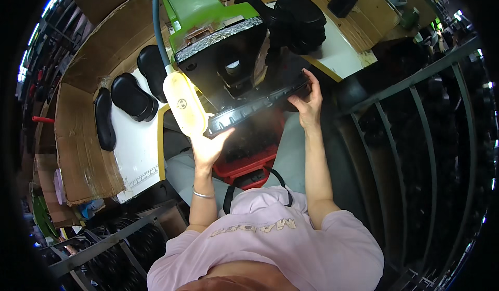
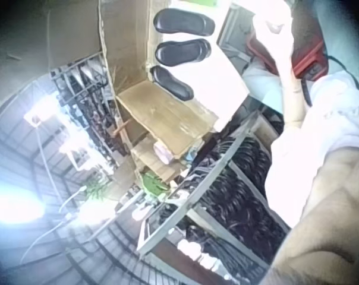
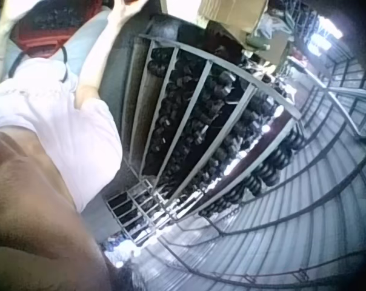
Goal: The person uses a green grinding machine to trim the edges of black slipper soles. They pick up individual slippers from a nearby pile, press the sole against the machine's grinding wheel, and then place the finished slippers onto a metal shelf. The process is repeated for multiple units.
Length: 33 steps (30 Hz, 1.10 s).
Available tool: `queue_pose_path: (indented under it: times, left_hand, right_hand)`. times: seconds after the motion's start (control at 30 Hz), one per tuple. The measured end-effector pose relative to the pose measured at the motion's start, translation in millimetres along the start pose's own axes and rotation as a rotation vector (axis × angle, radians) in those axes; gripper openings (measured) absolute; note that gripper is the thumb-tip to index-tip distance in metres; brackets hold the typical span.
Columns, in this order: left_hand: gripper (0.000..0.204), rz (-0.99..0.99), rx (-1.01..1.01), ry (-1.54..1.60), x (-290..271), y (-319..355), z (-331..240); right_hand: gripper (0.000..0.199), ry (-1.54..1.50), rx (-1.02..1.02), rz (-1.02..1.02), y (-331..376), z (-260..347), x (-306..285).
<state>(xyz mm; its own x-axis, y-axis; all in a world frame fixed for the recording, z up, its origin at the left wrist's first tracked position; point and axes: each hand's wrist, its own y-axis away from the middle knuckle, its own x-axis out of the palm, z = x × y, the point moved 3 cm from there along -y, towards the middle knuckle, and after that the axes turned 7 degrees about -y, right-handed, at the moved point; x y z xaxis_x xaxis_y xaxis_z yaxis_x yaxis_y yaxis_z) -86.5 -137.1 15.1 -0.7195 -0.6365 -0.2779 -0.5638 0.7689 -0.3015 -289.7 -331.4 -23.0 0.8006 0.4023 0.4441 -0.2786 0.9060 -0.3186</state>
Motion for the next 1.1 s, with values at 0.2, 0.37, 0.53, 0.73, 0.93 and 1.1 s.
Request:
queue_pose_path:
  times: [0.2,0.37,0.53,0.73,0.93,1.1]
  left_hand:
    - [0.053,-0.040,0.091,-0.206,-19.4,12.6,12.2]
    - [0.047,-0.163,-0.048,-0.047,-43.0,23.4,13.3]
    - [0.047,-0.169,-0.118,0.008,-70.8,36.5,43.5]
    - [0.043,-0.140,-0.184,0.219,-82.9,52.4,101.7]
    - [0.038,0.053,-0.292,0.318,-57.1,42.5,153.8]
    - [0.037,-0.067,0.051,-0.215,-37.4,4.7,102.6]
  right_hand:
    - [0.079,0.066,0.094,0.032,-0.4,-21.6,11.8]
    - [0.076,0.097,0.162,0.069,11.9,-42.7,22.3]
    - [0.072,0.100,0.170,0.146,23.4,-53.9,41.6]
    - [0.071,0.579,-0.222,0.138,38.9,-33.9,76.3]
    - [0.076,0.533,-0.405,0.155,49.0,-39.8,94.1]
    - [0.078,0.433,-0.370,0.084,39.7,-42.8,83.6]
